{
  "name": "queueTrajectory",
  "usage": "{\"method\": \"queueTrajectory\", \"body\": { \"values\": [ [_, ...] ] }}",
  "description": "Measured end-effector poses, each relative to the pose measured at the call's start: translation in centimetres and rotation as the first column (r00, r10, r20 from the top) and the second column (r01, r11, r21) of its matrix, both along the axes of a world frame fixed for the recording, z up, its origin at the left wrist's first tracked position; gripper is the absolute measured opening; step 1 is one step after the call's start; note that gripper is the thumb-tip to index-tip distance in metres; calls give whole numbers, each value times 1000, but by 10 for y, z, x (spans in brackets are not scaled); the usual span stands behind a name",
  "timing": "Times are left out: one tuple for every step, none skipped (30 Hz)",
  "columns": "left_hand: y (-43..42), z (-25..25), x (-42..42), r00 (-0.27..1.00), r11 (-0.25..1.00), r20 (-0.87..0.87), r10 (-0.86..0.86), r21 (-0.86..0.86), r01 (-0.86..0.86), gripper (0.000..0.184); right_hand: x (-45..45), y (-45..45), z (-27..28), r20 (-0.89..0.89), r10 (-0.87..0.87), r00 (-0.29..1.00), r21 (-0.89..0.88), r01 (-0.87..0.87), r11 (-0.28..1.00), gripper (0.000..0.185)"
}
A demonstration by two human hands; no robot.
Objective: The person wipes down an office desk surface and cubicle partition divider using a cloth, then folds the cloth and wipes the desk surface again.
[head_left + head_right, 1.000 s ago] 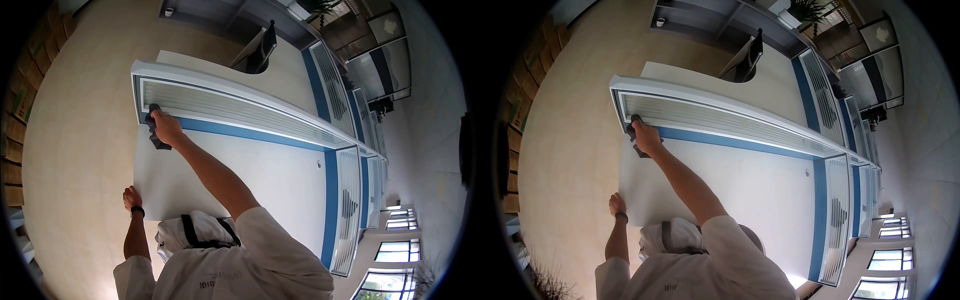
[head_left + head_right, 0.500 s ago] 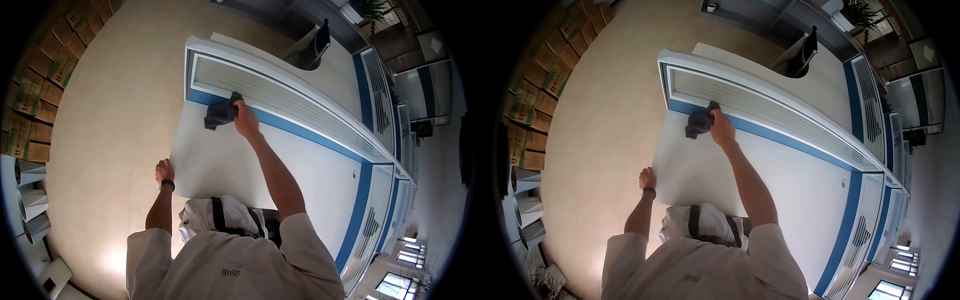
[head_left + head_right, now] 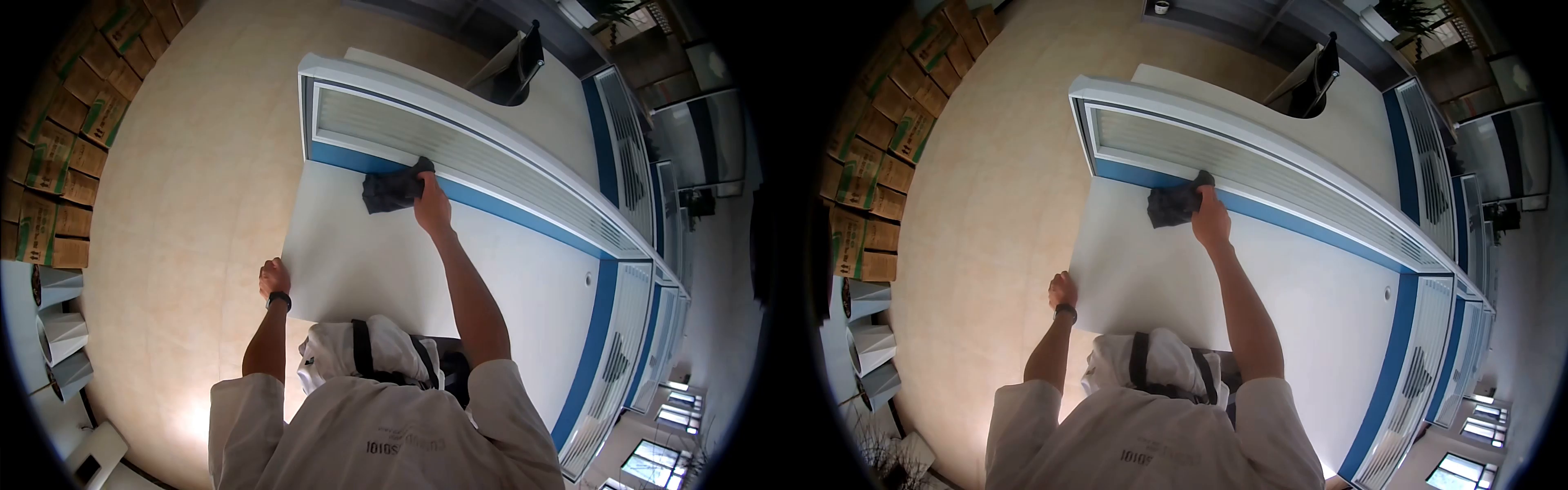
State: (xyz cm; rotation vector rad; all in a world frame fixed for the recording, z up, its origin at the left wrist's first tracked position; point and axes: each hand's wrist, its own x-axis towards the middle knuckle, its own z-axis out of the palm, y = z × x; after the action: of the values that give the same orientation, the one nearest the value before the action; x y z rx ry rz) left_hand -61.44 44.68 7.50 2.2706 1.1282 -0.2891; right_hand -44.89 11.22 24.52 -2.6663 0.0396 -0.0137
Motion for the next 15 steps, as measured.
{"method": "queueTrajectory", "body": {
  "values": [
    [0, -1, 0, 1000, 1000, 5, 7, -6, -7, 45, 0, 4, 1, 0, -2, 1000, -5, 2, 1000, 40],
    [-1, -2, -1, 1000, 1000, 8, 14, -10, -14, 46, -2, 10, 1, 11, -20, 1000, 10, 20, 1000, 40],
    [-2, -3, -3, 1000, 1000, 5, 11, -13, -11, 46, -4, 16, 2, 22, -38, 999, 27, 37, 999, 41],
    [-2, -3, -2, 1000, 1000, 1, 12, -6, -12, 46, -3, 20, 2, -8, -45, 999, 31, 46, 998, 43],
    [-1, -3, -2, 1000, 1000, -2, 13, 2, -13, 46, -3, 24, 3, -10, -47, 999, 31, 47, 998, 43],
    [0, -3, -2, 1000, 1000, -4, 10, 2, -10, 46, -3, 27, 4, -5, -19, 1000, 35, 19, 999, 43],
    [-1, -2, -3, 1000, 1000, 0, 12, -1, -12, 47, -3, 32, 6, -1, 6, 1000, 37, -6, 999, 43],
    [-1, -1, -3, 1000, 1000, 3, 14, -5, -14, 47, -3, 37, 7, -21, 14, 1000, 32, -14, 999, 42],
    [-2, -1, -3, 1000, 1000, 0, 11, -5, -11, 47, 0, 42, 8, -23, 11, 1000, 32, -10, 999, 42],
    [-1, -2, -3, 1000, 1000, -7, 5, -4, -5, 47, 3, 47, 6, -29, 30, 999, 24, -29, 999, 42],
    [0, -2, -3, 1000, 1000, -10, 2, -2, -2, 48, 8, 53, 5, -32, 52, 998, 16, -51, 999, 42],
    [0, -2, -1, 1000, 1000, -11, 2, 2, -2, 48, 12, 60, 4, -26, 73, 997, -1, -73, 997, 42],
    [-1, -4, -2, 1000, 1000, -1, 3, -3, -3, 48, 13, 67, 6, -29, 72, 997, 3, -72, 997, 42],
    [-1, -6, -3, 1000, 1000, 7, 3, -9, -3, 48, 14, 73, 7, -43, 104, 994, -4, -104, 995, 41],
    [0, -8, -3, 1000, 1000, 5, 1, -6, -1, 48, 15, 80, 9, -55, 137, 989, -12, -138, 990, 41]
  ]
}}
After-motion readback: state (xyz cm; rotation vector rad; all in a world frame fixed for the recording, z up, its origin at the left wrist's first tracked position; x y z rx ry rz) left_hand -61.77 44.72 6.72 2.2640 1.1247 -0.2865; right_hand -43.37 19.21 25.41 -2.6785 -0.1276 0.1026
